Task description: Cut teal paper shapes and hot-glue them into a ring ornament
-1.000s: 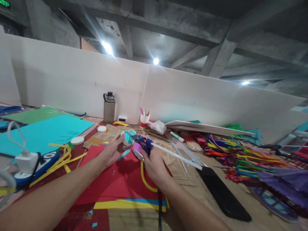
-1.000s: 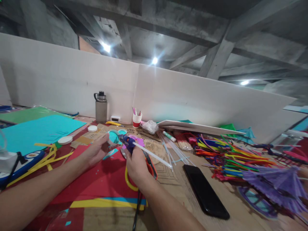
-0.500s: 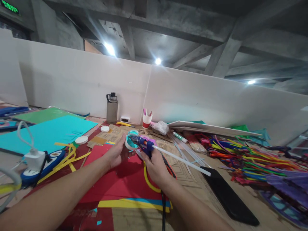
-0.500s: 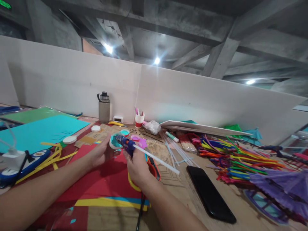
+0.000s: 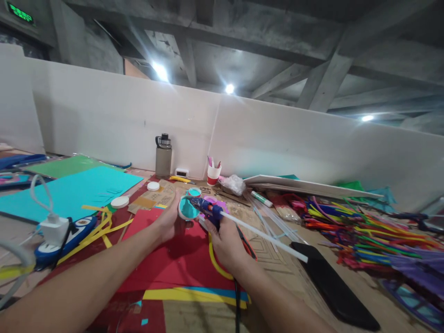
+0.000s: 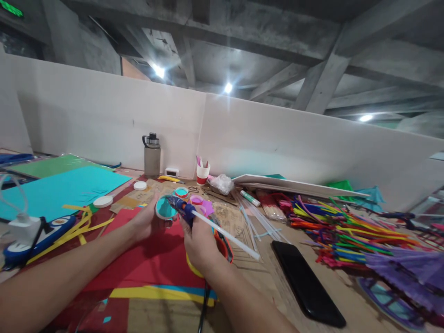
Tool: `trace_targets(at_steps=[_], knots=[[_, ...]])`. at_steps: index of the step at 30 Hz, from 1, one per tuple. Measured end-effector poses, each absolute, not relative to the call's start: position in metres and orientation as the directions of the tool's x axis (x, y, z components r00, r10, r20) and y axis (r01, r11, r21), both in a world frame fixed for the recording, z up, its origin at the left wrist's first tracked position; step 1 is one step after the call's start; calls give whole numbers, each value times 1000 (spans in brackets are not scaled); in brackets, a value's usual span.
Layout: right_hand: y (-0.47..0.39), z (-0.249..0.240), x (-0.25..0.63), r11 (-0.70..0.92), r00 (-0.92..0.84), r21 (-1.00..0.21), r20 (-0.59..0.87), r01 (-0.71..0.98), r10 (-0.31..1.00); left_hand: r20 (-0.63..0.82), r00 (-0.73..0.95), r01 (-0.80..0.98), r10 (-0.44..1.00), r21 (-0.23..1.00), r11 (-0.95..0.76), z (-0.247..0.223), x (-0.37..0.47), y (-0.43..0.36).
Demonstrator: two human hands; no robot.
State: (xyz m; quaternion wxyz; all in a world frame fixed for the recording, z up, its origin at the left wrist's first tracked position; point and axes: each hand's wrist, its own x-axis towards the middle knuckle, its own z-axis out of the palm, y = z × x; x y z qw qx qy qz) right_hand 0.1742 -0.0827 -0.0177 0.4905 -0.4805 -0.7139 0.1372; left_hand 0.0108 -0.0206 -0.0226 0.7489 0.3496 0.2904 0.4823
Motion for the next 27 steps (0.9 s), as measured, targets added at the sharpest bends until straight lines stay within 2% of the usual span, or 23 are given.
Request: trace_targets(at_steps=[5, 9, 12, 15, 18, 21, 24, 27], knots=[[-83, -13, 175, 444, -57, -681, 510, 583, 858, 12, 149, -552, 989, 831, 73, -18, 8, -16], [-85, -15, 174, 457, -135, -664, 478, 592, 868, 149, 148, -541, 978, 840, -46, -17, 2, -13], [-87, -16, 173, 413, -143, -692, 414, 592, 899, 185, 175, -519, 967, 852, -69, -18, 1, -12], [-88, -15, 172, 417, -164, -753, 391, 509, 906, 150, 223, -508, 963, 861, -17, -17, 3, -16], [-87, -13, 171, 501, -212, -767, 454, 402, 865, -8, 291, -469, 957, 870, 150, -17, 7, -22], [-83, -14, 172, 520, -164, -766, 498, 377, 852, -123, 357, -434, 926, 856, 281, -18, 10, -25], [-79, -16, 174, 490, -73, -753, 513, 439, 855, -94, 349, -438, 932, 863, 251, -20, 12, -24], [-79, -14, 178, 467, -60, -703, 520, 537, 852, -28, 222, -441, 975, 889, 126, -20, 13, -23]])
